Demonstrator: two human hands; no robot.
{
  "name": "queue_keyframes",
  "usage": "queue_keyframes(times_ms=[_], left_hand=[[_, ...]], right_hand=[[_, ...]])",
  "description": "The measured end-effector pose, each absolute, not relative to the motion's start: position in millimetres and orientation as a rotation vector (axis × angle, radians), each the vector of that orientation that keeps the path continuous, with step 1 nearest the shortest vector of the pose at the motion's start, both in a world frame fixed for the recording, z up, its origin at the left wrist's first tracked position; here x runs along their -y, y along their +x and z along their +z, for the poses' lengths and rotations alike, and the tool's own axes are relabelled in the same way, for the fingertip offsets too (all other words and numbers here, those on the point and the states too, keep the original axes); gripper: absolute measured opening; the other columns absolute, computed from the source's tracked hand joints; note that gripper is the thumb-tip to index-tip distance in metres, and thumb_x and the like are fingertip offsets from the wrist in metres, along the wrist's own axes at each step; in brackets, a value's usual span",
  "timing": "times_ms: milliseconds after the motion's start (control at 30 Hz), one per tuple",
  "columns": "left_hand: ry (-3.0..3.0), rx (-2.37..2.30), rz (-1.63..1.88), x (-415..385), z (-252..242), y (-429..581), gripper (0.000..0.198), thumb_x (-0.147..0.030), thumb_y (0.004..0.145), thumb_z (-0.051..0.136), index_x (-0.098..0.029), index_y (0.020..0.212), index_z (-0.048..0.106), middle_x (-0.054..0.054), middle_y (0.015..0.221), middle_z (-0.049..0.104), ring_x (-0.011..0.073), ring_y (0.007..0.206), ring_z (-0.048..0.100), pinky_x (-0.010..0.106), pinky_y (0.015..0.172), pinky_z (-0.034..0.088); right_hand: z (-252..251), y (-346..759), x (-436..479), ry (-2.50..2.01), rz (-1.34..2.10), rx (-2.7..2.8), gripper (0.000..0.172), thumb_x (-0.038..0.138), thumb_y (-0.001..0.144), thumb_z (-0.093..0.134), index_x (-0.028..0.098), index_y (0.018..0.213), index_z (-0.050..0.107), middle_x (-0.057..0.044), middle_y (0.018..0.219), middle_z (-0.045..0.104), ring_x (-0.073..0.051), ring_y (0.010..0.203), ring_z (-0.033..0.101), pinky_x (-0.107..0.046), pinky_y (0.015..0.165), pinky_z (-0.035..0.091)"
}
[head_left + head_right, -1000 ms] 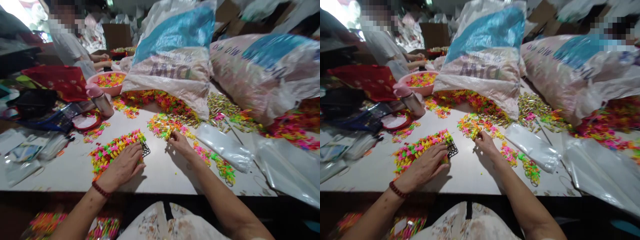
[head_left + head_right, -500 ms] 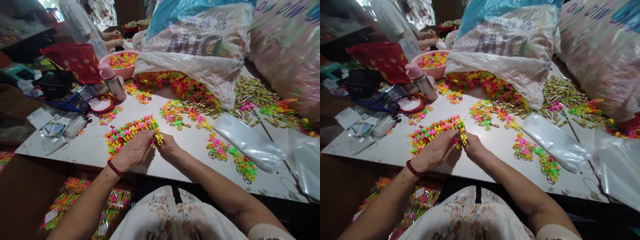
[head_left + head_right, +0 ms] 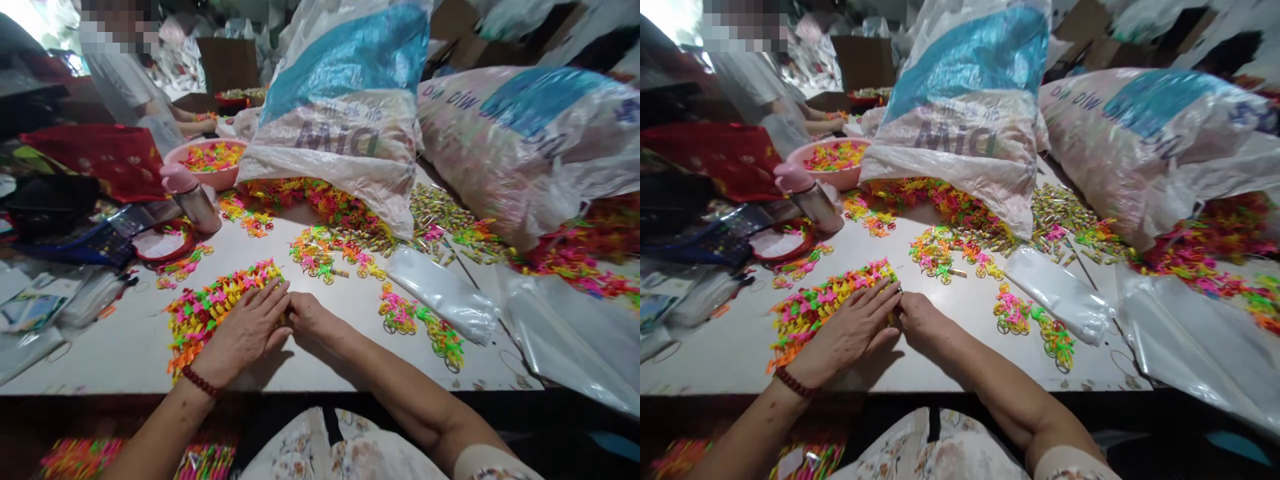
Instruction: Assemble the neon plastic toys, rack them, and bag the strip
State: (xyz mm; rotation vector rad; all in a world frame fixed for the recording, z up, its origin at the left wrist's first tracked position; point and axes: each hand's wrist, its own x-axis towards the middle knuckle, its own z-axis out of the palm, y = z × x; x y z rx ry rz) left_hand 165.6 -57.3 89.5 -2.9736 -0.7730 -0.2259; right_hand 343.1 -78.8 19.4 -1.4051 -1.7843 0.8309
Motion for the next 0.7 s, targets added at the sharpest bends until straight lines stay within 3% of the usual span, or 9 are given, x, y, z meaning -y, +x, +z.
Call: queue_keyframes(times_ms=[133,233,500,600,700], left_hand=[[-2.96,0.751,-0.216,57.3,86.6,161.9,0.051,-0.045,0.095,0.044,-0.018,0.138,0.049,0.008,0.152,0.042,0.0241,0.143,0.031,0.043,0.115,0.027],[-2.962,0.734,-0.19,57.7,87.6,159.3,0.056,-0.05,0.093,0.045,-0.017,0.138,0.049,0.009,0.154,0.038,0.0256,0.144,0.03,0.044,0.116,0.025],[-2.962,0.727,-0.238,54.1,92.3,159.4,0.059,-0.047,0.096,0.041,-0.019,0.148,0.034,0.01,0.153,0.039,0.0255,0.144,0.03,0.051,0.119,0.013],[-2.977,0.728,-0.273,53.4,90.7,158.9,0.055,-0.045,0.097,0.041,-0.021,0.146,0.038,0.011,0.154,0.037,0.0257,0.144,0.03,0.052,0.119,0.015],[-2.999,0.713,-0.284,53.1,89.1,158.5,0.056,-0.046,0.096,0.042,-0.019,0.145,0.04,0.012,0.155,0.035,0.0263,0.145,0.029,0.05,0.118,0.019]], right_hand=[[33.7,398.1,77.6,-1.805,0.339,1.827,0.025,0.014,0.089,0.05,0.017,0.108,0.066,-0.01,0.108,0.065,-0.018,0.093,0.056,-0.027,0.082,0.043],[40.3,432.8,75.5,-2.148,0.114,1.808,0.024,0.012,0.089,0.046,0.015,0.102,0.066,-0.013,0.109,0.061,-0.021,0.094,0.053,-0.03,0.081,0.04],[40.3,448.4,90.2,-2.286,0.165,1.917,0.019,0.011,0.09,0.046,0.015,0.096,0.064,-0.011,0.097,0.06,-0.018,0.082,0.053,-0.027,0.072,0.036],[40.1,446.9,102.1,-2.195,0.141,1.899,0.021,0.01,0.092,0.043,0.014,0.097,0.062,-0.012,0.105,0.058,-0.018,0.085,0.053,-0.028,0.074,0.038],[40.2,442.5,107.9,-2.133,0.037,1.84,0.019,0.022,0.095,0.045,0.015,0.1,0.062,-0.014,0.111,0.056,-0.02,0.085,0.054,-0.03,0.073,0.039]])
